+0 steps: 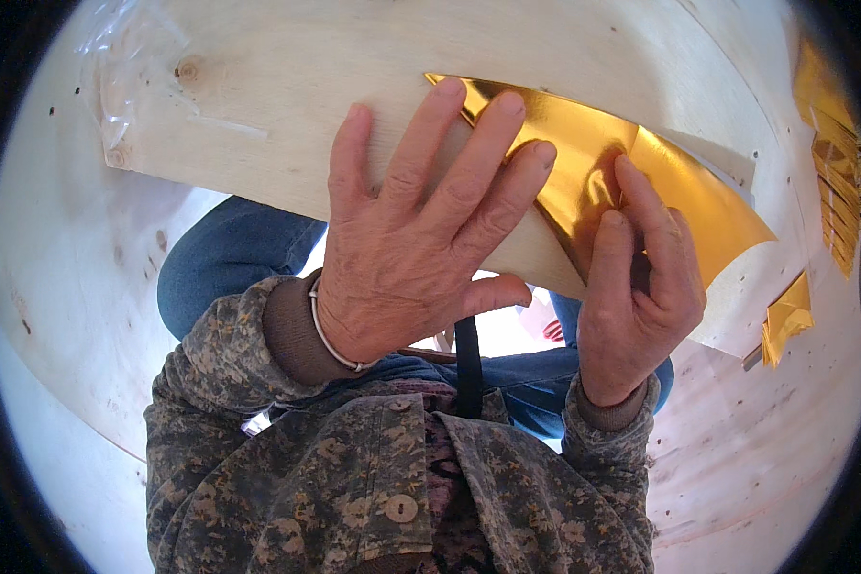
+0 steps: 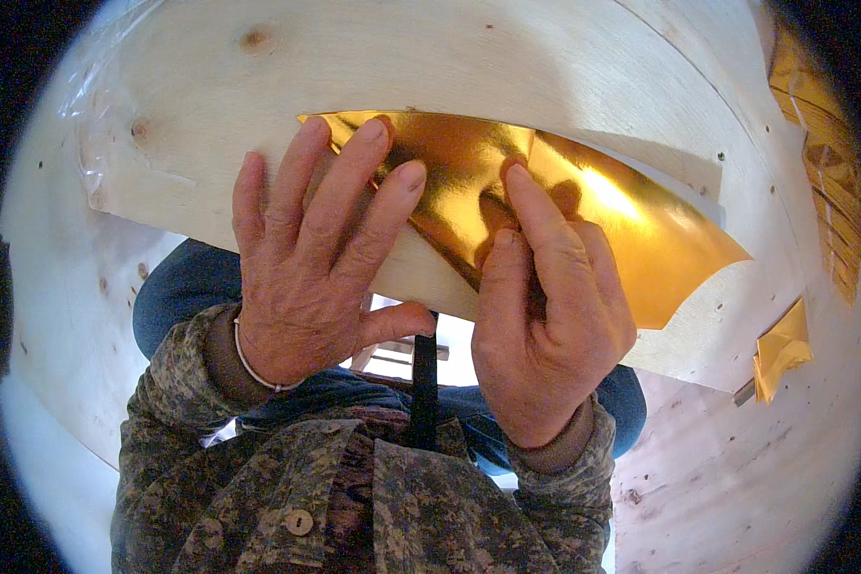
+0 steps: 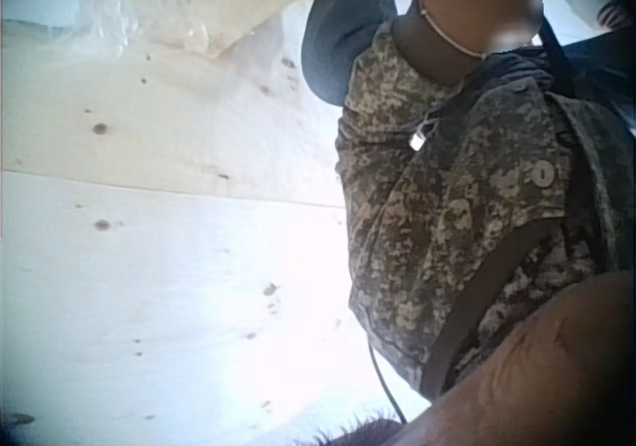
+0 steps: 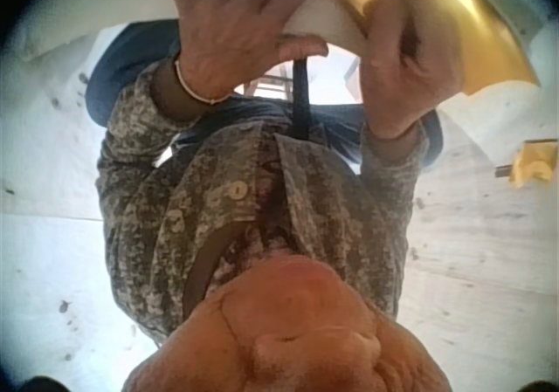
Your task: The person folds a single sheet of gold-colored paper on a wooden surface. They repeatedly fold, unfold, and refold the paper to create crisp creases, handling it entirely by hand.
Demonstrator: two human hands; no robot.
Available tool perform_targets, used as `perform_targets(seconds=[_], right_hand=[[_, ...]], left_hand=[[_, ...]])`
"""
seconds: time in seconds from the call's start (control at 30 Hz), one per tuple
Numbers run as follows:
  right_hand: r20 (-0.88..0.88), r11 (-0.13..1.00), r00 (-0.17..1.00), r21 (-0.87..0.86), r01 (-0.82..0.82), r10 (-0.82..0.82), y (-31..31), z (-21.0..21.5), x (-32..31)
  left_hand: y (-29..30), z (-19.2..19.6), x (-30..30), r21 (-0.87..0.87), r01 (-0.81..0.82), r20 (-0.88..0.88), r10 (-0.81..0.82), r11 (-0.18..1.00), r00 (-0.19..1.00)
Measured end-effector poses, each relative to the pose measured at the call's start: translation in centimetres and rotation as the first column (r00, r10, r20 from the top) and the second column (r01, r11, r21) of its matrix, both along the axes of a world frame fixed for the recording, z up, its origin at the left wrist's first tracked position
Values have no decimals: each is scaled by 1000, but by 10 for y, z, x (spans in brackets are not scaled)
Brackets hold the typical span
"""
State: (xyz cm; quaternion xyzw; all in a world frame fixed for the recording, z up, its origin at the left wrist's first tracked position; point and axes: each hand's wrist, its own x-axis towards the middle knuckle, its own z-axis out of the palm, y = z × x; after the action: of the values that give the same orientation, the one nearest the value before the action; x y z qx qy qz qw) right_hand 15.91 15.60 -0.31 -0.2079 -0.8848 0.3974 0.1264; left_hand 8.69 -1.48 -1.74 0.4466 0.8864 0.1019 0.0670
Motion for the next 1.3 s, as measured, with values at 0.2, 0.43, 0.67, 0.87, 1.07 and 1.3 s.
perform_targets(seconds=[0.2,0.43,0.67,0.87,1.07,1.3], right_hand=[[25,1000,1000,-1,1,-1,1,3,1],[33,1000,999,-12,3,-3,0,3,0],[50,1000,999,1,3,-3,0,4,0],[18,1000,1000,6,8,-8,0,1,0],[24,1000,1000,-12,10,-10,0,1,0],[0,1000,1000,20,13,-13,-1,-2,-1]], left_hand=[[1,3,-1,-30,11,13,-11,999,1000],[0,0,0,6,8,0,-8,1000,1000],[-1,-2,0,9,11,-12,-11,1000,1000],[0,0,0,1,7,9,-8,1000,1000],[0,-2,0,12,3,8,-3,1000,1000],[-1,-1,0,-25,13,0,-13,1000,1000]])
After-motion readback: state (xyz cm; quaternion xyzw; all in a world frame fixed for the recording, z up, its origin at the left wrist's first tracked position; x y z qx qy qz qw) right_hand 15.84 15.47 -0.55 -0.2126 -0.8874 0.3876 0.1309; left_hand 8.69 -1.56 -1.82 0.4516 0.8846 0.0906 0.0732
